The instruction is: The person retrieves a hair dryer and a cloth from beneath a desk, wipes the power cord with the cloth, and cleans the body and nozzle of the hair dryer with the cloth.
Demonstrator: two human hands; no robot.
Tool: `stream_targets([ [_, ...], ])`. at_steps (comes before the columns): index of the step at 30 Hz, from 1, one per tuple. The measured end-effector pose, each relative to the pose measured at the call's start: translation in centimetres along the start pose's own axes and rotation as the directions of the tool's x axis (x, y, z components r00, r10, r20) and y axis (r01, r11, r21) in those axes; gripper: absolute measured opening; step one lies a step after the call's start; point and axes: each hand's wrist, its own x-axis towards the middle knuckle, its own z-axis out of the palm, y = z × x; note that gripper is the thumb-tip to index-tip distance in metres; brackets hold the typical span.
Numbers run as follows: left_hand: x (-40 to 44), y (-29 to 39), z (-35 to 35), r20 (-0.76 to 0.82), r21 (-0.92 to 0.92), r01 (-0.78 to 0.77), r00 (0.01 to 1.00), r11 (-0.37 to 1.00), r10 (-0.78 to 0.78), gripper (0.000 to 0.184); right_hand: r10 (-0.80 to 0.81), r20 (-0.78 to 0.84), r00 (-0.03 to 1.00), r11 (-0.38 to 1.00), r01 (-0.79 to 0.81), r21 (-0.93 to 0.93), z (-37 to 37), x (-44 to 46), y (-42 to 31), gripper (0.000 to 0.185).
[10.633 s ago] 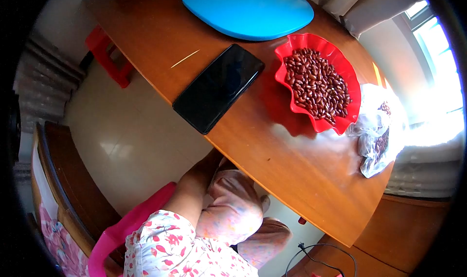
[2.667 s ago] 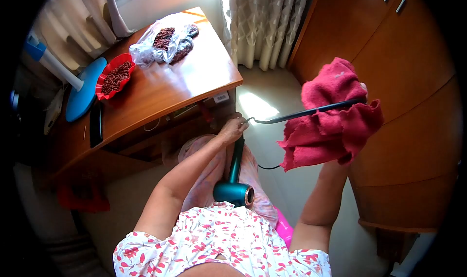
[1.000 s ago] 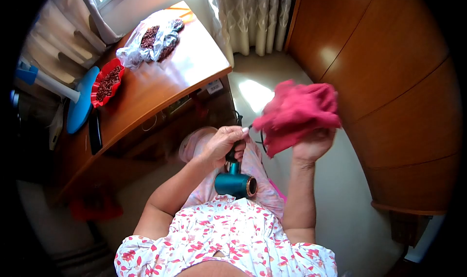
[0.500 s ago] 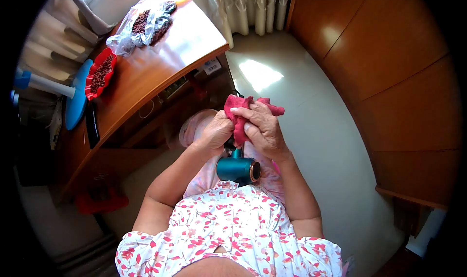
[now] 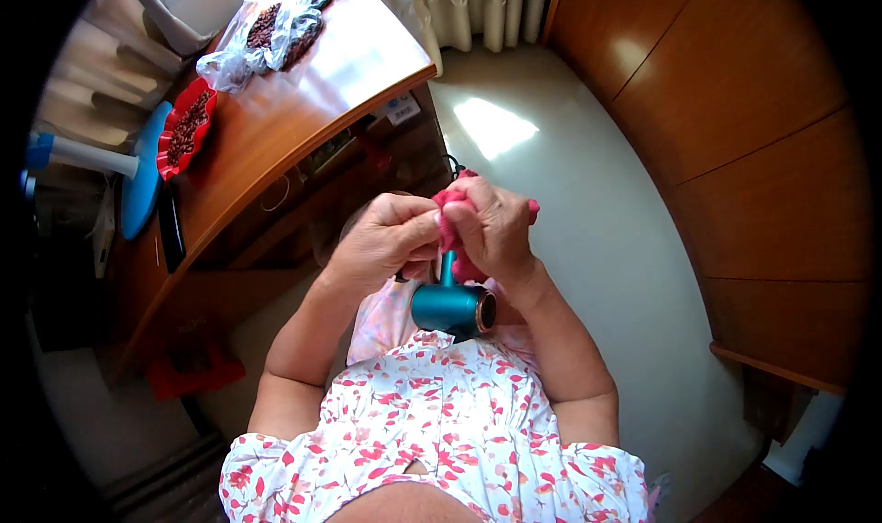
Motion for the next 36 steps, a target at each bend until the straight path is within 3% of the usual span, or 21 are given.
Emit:
stream_targets([
  [2,-1.3,1.3,-0.3,-0.013,-0.027,-0.042,0.999,0.999,0.042,0.031,0.05,-0.045,0.998,0.996,-0.046,0.082,-0.4,0.3,0.5,0.04],
  [5,-3.2,2.7,-0.8,-0.082,-0.092,-0.133,0.989,0.987,0.126,0.032,0.082,-0.064,0.995,0.996,-0.079,0.039,-1.0,-0.1,2.8,0.041],
  [9,-5.2,3.6,-2.0,-0.144,-0.082,-0.194,0.973,0.978,0.181,0.032,0.053,0.003,0.999,0.997,-0.052,-0.049,-1.3,-1.0,5.5,0.042],
  [13,-7.7,4.5,-2.9,-0.226,-0.104,-0.284,0.94,0.953,0.256,0.03,0.132,0.011,0.991,0.991,-0.132,0.025,-1.6,-1.3,7.1,0.042],
  [15,-9.0,4.8,-3.6,-0.277,-0.085,-0.36,0.904,0.929,0.325,0.031,0.103,-0.035,0.994,0.986,-0.107,-0.127,-1.8,-1.2,7.7,0.043],
  [20,-12.2,5.3,-6.4,-0.317,-0.269,-0.551,0.825,0.79,0.467,0.032,0.096,-0.065,0.993,0.95,-0.111,-0.292,-3.6,-2.4,10.6,0.045],
  [27,-15.0,6.4,-8.5,-0.428,-0.551,-0.698,0.707,0.457,0.563,0.034,0.215,-0.167,0.962,0.927,-0.254,-0.275,-4.6,-3.2,11.7,0.038],
  [28,-14.6,6.3,-8.4,-0.445,-0.522,-0.724,0.682,0.451,0.58,0.033,0.13,-0.182,0.975,0.893,-0.195,-0.407,-4.7,-3.3,11.7,0.036],
  [31,-12.5,5.6,-7.1,-0.491,-0.339,-0.794,0.607,0.505,0.625,0.029,0.051,-0.166,0.985,0.864,-0.127,-0.487,-5.0,-3.3,10.7,0.033],
  [33,-11.4,5.2,-6.0,-0.432,-0.242,-0.788,0.609,0.566,0.665,0.029,-0.016,-0.153,0.988,0.865,-0.063,-0.499,-5.4,-2.9,9.3,0.031],
  [34,-10.8,5.0,-5.5,-0.339,-0.142,-0.773,0.625,0.618,0.703,0.026,-0.037,-0.086,0.996,0.862,-0.012,-0.508,-5.7,-2.7,8.5,0.031],
  [36,-9.3,4.3,-4.3,-0.331,0.103,-0.706,0.64,0.701,0.693,0.027,-0.09,0.02,0.996,0.873,0.089,-0.479,-6.0,-2.1,7.0,0.03],
])
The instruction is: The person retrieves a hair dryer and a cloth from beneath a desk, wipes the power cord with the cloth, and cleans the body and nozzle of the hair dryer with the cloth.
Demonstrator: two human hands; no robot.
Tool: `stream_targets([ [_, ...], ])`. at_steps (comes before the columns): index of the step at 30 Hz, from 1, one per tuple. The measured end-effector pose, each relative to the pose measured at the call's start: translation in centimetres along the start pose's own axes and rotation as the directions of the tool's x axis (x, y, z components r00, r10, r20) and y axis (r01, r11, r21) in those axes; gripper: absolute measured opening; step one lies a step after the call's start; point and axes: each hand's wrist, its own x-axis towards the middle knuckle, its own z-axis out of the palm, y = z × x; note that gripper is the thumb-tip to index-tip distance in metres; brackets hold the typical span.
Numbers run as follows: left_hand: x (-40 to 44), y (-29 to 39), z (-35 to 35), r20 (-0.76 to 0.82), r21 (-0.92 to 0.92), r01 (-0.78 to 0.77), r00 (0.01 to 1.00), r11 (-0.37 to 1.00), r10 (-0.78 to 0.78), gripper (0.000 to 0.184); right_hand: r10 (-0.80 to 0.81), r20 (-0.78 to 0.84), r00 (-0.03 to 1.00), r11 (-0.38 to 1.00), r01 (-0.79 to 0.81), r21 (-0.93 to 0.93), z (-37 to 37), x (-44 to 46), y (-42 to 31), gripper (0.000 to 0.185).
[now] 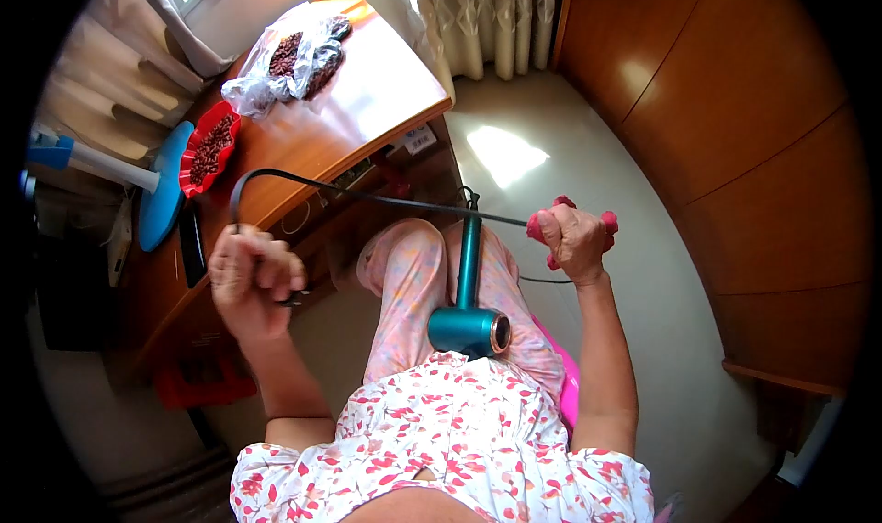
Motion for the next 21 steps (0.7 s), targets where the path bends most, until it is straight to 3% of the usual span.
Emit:
stream_targets([
  [1,-0.1,-0.9,0.8,-0.008,0.152,0.021,1.0,0.988,-0.02,0.027,-0.002,-0.003,1.0,1.0,0.002,0.0,-0.4,0.4,-0.7,0.03],
  [3,-0.1,-2.5,2.4,-0.027,0.375,0.185,0.982,0.909,-0.188,0.027,-0.154,0.004,0.988,0.986,0.153,0.07,-0.9,1.3,-2.4,0.027],
  [5,-0.3,-5.5,2.4,0.022,0.412,0.233,0.964,0.881,-0.265,0.026,-0.193,-0.006,0.981,0.978,0.193,0.074,-1.5,2.4,-4.4,0.025],
  [7,-0.2,-7.8,3.1,0.066,0.534,0.099,0.985,0.84,-0.158,0.027,-0.287,0.009,0.958,0.944,0.282,0.174,-1.8,3.4,-6.2,0.026],
  [8,0.1,-8.2,3.0,0.151,0.701,-0.031,0.983,0.713,-0.105,0.027,-0.31,0.003,0.951,0.938,0.306,0.164,-1.8,3.8,-6.7,0.028],
  [9,0.4,-8.6,3.3,0.212,0.753,-0.134,0.976,0.645,-0.045,0.028,-0.312,-0.001,0.95,0.937,0.308,0.162,-1.9,4.2,-7.3,0.028],
  [11,0.2,-8.9,3.9,0.173,0.722,0.007,0.966,0.692,-0.191,0.029,-0.358,0.058,0.932,0.927,0.347,0.143,-1.9,5.0,-8.5,0.029],
  [13,-0.1,-9.3,4.2,0.177,0.58,0.19,0.919,0.792,-0.351,0.02,-0.381,0.015,0.925,0.915,0.375,0.146,-1.1,5.5,-9.2,0.031],
  [16,-0.2,-9.0,4.7,0.163,0.481,0.31,0.887,0.82,-0.431,0.019,-0.378,0.126,0.917,0.923,0.363,0.131,-0.7,6.1,-10.0,0.026],
  [18,-0.2,-8.8,4.7,0.155,0.313,0.47,0.832,0.825,-0.533,0.018,-0.377,0.101,0.921,0.922,0.362,0.135,-0.1,6.2,-9.8,0.026],
  [19,-0.1,-8.9,4.5,0.157,0.315,0.469,0.832,0.825,-0.533,0.018,-0.373,0.079,0.924,0.922,0.361,0.139,0.2,6.2,-9.7,0.026],
  [21,-0.2,-9.1,3.9,0.263,0.134,0.567,0.77,0.813,-0.581,0.019,-0.377,0.044,0.925,0.916,0.366,0.164,0.7,6.5,-9.9,0.029],
])
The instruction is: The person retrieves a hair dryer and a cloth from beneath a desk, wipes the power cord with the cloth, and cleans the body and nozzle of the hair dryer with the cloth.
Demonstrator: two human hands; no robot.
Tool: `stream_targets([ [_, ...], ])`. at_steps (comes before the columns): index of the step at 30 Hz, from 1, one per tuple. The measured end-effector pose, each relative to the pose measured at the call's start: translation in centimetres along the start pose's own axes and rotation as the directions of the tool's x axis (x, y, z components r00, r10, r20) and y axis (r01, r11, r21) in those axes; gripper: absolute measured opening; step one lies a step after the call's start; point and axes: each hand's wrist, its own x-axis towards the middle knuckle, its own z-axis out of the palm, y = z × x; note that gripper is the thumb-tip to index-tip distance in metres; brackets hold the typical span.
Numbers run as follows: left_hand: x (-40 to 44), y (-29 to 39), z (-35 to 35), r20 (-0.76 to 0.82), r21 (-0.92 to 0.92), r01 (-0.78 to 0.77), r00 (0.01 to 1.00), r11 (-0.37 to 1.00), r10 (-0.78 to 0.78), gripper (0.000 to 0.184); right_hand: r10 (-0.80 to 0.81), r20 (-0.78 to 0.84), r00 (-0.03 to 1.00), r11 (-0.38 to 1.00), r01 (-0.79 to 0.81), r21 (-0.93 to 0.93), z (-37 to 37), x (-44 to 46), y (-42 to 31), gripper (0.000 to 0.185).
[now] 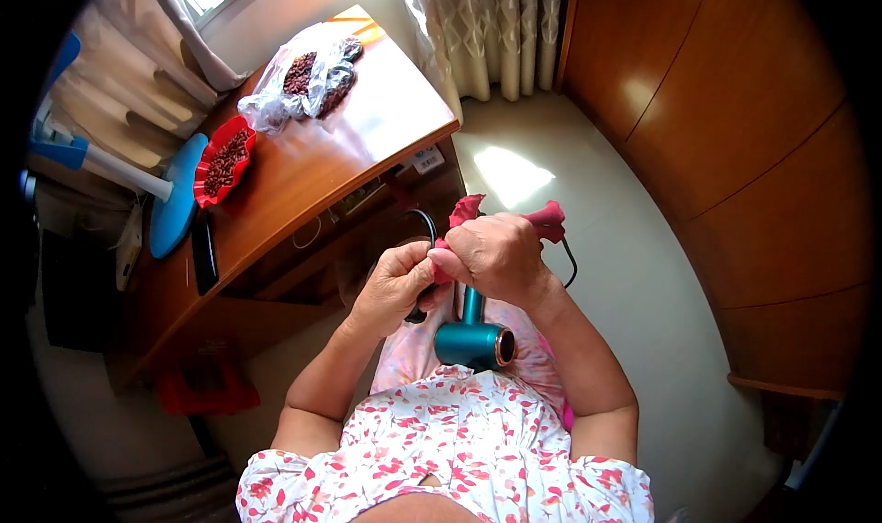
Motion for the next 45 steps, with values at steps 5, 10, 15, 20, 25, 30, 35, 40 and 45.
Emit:
stream_targets([
  [5,-0.9,1.5,0.0,0.064,-0.206,0.094,0.995,0.974,-0.082,0.016,0.004,-0.023,1.0,0.997,-0.003,0.073,0.3,0.3,0.4,0.028],
  [10,-3.7,3.7,-1.5,-0.046,-0.275,0.051,0.997,0.96,-0.066,0.011,0.256,-0.074,0.964,0.942,-0.232,0.241,0.0,-1.5,4.0,0.025],
  [15,-7.5,6.0,-3.5,-0.066,-0.264,-0.204,0.979,0.943,0.193,0.014,0.462,-0.164,0.872,0.881,-0.429,0.201,-0.3,-4.6,8.0,0.034],
  [20,-10.1,7.0,-4.3,-0.108,-0.251,-0.392,0.92,0.885,0.377,0.015,0.521,-0.183,0.834,0.848,-0.482,0.22,-0.4,-5.3,9.3,0.037],
  [25,-13.2,8.2,-6.6,-0.224,-0.419,-0.532,0.846,0.736,0.484,0.02,0.539,-0.276,0.796,0.839,-0.535,0.095,-0.4,-6.9,12.0,0.039],
  [30,-14.5,9.3,-6.8,-0.409,-0.571,-0.64,0.765,0.514,0.498,0.023,0.561,-0.276,0.781,0.823,-0.563,0.08,-0.5,-7.6,12.8,0.039],
  [35,-12.9,9.3,-6.0,-0.466,-0.575,-0.699,0.707,0.424,0.533,0.021,0.565,-0.337,0.753,0.806,-0.591,0.029,-0.5,-8.1,12.9,0.039],
  [40,-11.3,8.2,-4.7,-0.326,-0.271,-0.695,0.717,0.666,0.616,0.017,0.467,-0.31,0.828,0.858,-0.509,-0.068,-1.4,-7.6,11.3,0.035],
  [45,-8.8,7.3,-1.9,-0.19,-0.185,-0.555,0.83,0.811,0.525,0.014,0.242,-0.187,0.952,0.962,-0.26,-0.079,-2.4,-4.1,7.4,0.013],
])
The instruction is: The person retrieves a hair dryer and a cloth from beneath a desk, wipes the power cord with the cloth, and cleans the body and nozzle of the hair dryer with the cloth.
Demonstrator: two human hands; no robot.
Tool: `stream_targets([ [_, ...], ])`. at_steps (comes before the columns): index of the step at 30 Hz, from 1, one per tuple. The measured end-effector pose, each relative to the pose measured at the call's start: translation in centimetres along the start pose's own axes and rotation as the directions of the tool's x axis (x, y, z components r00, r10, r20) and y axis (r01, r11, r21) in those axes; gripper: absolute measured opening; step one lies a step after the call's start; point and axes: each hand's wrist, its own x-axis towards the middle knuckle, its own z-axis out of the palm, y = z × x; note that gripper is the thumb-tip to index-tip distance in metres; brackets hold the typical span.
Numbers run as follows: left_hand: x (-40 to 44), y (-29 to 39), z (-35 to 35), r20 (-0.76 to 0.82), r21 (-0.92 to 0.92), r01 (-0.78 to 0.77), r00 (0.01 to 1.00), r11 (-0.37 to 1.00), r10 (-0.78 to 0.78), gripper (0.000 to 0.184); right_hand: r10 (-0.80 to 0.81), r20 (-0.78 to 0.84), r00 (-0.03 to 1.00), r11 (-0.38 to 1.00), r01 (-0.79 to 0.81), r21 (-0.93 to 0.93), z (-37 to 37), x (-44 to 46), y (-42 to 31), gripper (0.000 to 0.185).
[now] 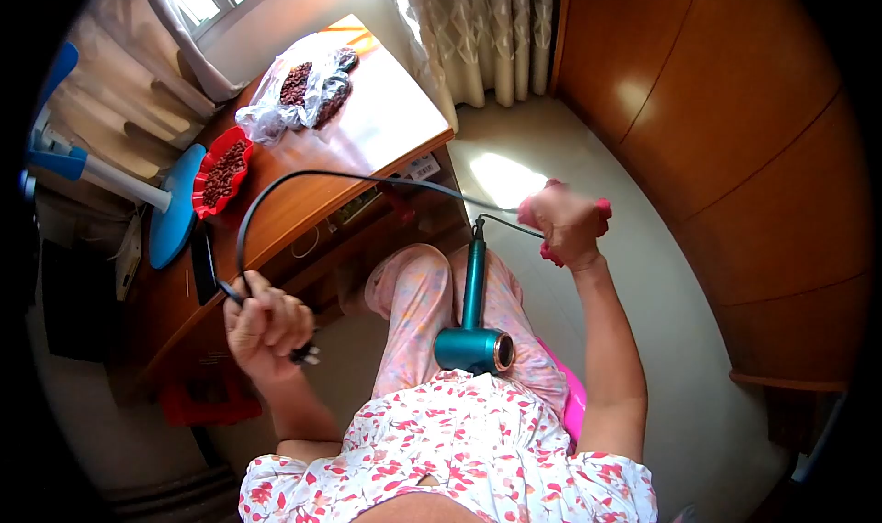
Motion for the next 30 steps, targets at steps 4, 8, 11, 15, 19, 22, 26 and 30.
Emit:
stream_targets([
  [4,0.7,-3.8,1.2,-0.052,0.097,0.209,0.977,0.973,-0.205,0.014,-0.229,0.057,0.972,0.973,0.23,-0.02,1.4,0.2,-3.0,0.014],
  [8,1.4,-8.5,1.1,-0.135,0.347,0.191,0.979,0.918,-0.153,0.013,-0.301,0.097,0.949,0.951,0.291,0.106,2.3,0.5,-6.7,0.023],
  [11,1.6,-10.8,0.9,-0.168,0.497,0.226,0.972,0.838,-0.163,0.016,-0.333,0.143,0.932,0.938,0.313,0.146,2.5,0.9,-8.2,0.023],
  [15,1.4,-11.1,0.3,-0.088,0.349,0.391,0.919,0.852,-0.385,0.017,-0.338,0.156,0.928,0.935,0.312,0.171,2.8,1.5,-8.6,0.026],
  [19,2.0,-10.5,1.3,-0.123,0.301,0.417,0.909,0.858,-0.399,0.019,-0.339,0.122,0.933,0.931,0.314,0.187,3.5,1.6,-8.4,0.026],
  [22,2.0,-10.3,1.5,-0.096,0.106,0.486,0.873,0.868,-0.477,0.019,-0.332,0.112,0.937,0.934,0.309,0.18,4.1,1.8,-7.5,0.025],
  [26,2.1,-9.3,1.7,-0.173,0.141,0.527,0.847,0.838,-0.503,0.017,-0.298,0.019,0.954,0.932,0.287,0.22,4.5,2.7,-5.5,0.02],
  [30,1.8,-8.0,0.9,-0.182,0.128,0.501,0.86,0.856,-0.476,0.012,-0.166,0.038,0.985,0.953,0.15,0.263,4.8,2.2,-2.9,0.024],
])
